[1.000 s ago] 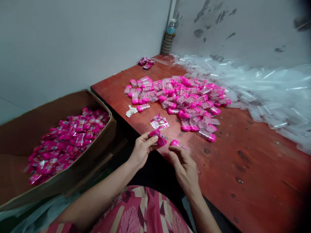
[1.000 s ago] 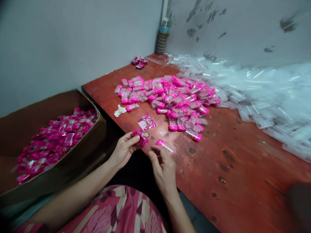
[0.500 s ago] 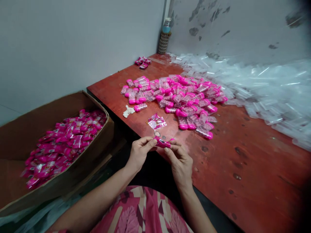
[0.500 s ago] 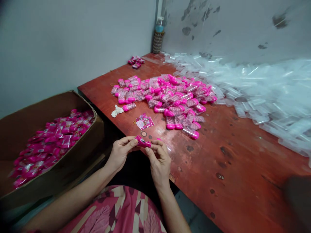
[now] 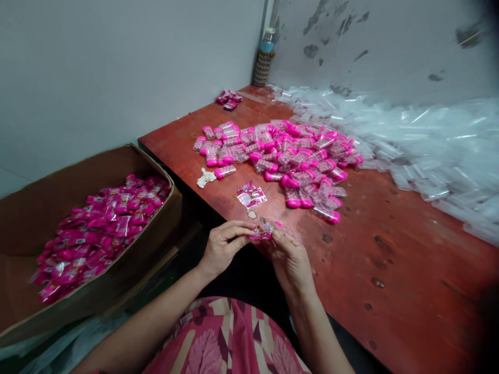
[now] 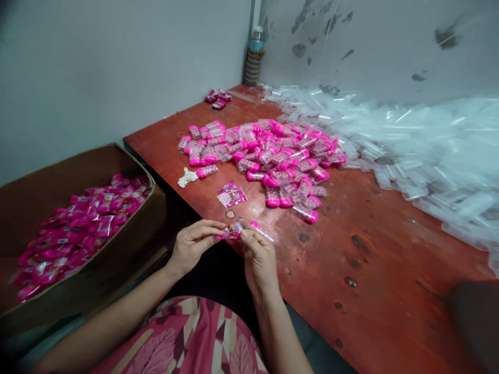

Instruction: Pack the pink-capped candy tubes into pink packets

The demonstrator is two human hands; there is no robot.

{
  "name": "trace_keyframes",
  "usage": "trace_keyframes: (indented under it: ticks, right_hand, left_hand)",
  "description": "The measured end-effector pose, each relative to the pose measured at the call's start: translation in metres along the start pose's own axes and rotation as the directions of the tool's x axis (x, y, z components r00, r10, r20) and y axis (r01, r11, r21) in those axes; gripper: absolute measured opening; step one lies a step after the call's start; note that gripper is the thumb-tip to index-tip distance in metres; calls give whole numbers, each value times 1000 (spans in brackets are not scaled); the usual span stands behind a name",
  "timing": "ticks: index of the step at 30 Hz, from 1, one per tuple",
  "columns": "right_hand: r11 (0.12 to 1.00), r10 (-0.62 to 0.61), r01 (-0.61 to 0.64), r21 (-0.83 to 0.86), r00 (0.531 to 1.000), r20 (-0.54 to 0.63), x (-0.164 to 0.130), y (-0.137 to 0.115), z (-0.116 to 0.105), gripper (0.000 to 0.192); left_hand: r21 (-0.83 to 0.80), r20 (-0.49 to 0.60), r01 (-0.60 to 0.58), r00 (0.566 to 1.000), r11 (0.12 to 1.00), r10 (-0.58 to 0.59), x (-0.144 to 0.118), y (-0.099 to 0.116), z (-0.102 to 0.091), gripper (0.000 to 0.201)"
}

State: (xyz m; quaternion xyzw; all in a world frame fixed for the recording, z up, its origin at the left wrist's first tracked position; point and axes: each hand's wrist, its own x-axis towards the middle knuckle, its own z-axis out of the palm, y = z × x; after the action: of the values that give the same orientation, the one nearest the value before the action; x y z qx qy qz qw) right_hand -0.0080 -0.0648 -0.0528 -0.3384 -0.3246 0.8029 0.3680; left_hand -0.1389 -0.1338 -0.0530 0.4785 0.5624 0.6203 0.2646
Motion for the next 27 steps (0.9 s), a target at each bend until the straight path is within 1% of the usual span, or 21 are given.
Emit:
trace_keyframes:
  ticks: [2, 4, 5, 7, 8, 9, 10, 11, 12, 13, 14, 15, 16, 17, 20, 22, 24, 26, 27]
  right_hand:
    - [1000, -3, 4, 16, 1000, -18, 0, 1, 0, 4]
    - [999, -37, 38, 21, 999, -40, 0, 4, 0, 5]
    - [998, -58, 59, 15, 997, -48, -1, 6, 1, 5]
    - [995, -95, 94, -26, 993, -63, -1, 10, 2, 3]
    - [991, -118, 113, -66, 990, -75, -1, 12, 2, 2]
    - [984, -144, 133, -115, 986, -88, -1, 13, 2, 2]
    - [974, -171, 153, -168, 980, -101, -1, 14, 2, 4]
    - [961, -197, 169, -220, 974, -109, -1, 15, 2, 6]
    - [945, -220, 184, -271, 970, -109, -2, 15, 1, 8]
    - [927, -240, 197, -319, 966, -100, -2, 15, 1, 10]
    - [907, -258, 212, -364, 963, -82, -2, 16, 0, 11]
    - [884, -278, 231, -406, 959, -61, -3, 16, 0, 11]
    - [860, -299, 253, -442, 954, -35, -4, 17, 0, 11]
    - [836, -319, 278, -474, 948, -7, -5, 18, 0, 9]
    - [768, -354, 335, -546, 932, 74, -10, 22, -1, 7]
    - [733, -351, 342, -588, 931, 104, -14, 23, -2, 6]
    - [695, -345, 342, -633, 930, 123, -19, 21, -4, 6]
    - [624, -381, 367, -689, 914, 141, -23, 14, -8, 7]
    - [568, -422, 389, -726, 894, 149, -24, 8, -11, 8]
  left_hand:
    - [10, -17, 19, 1000, 1000, -19, 0, 1, -1, 12]
    - [-17, -75, 79, 994, 997, -80, 1, 1, -1, 12]
    - [-56, -115, 119, 986, 991, -124, 1, 1, 0, 11]
    - [-216, -196, 212, 947, 953, -255, 1, 0, 3, 10]
    - [-335, -215, 255, 917, 907, -337, 0, -1, 4, 12]
    - [-462, -204, 296, 882, 836, -425, -1, -1, 7, 16]
    - [-574, -160, 335, 849, 747, -504, -4, 0, 9, 20]
    - [-659, -86, 378, 821, 650, -564, -7, 1, 11, 24]
    - [-711, 2, 423, 800, 562, -600, -11, 3, 14, 26]
    - [-735, 83, 465, 784, 494, -615, -14, 5, 16, 28]
    - [-745, 143, 496, 772, 446, -620, -17, 7, 19, 28]
    - [-753, 174, 510, 763, 415, -622, -18, 9, 22, 28]
    - [-764, 176, 506, 761, 400, -624, -18, 11, 24, 26]
    - [-776, 155, 486, 764, 401, -627, -18, 12, 26, 24]
    - [-786, 79, 435, 775, 439, -627, -10, 12, 26, 19]
    - [-777, 54, 428, 776, 461, -629, -4, 11, 22, 17]
    - [-766, -2, 405, 774, 499, -633, 1, 9, 16, 16]
    - [-745, -74, 383, 767, 546, -638, 4, 7, 9, 16]
    - [-730, -95, 385, 760, 564, -643, 4, 6, 6, 16]
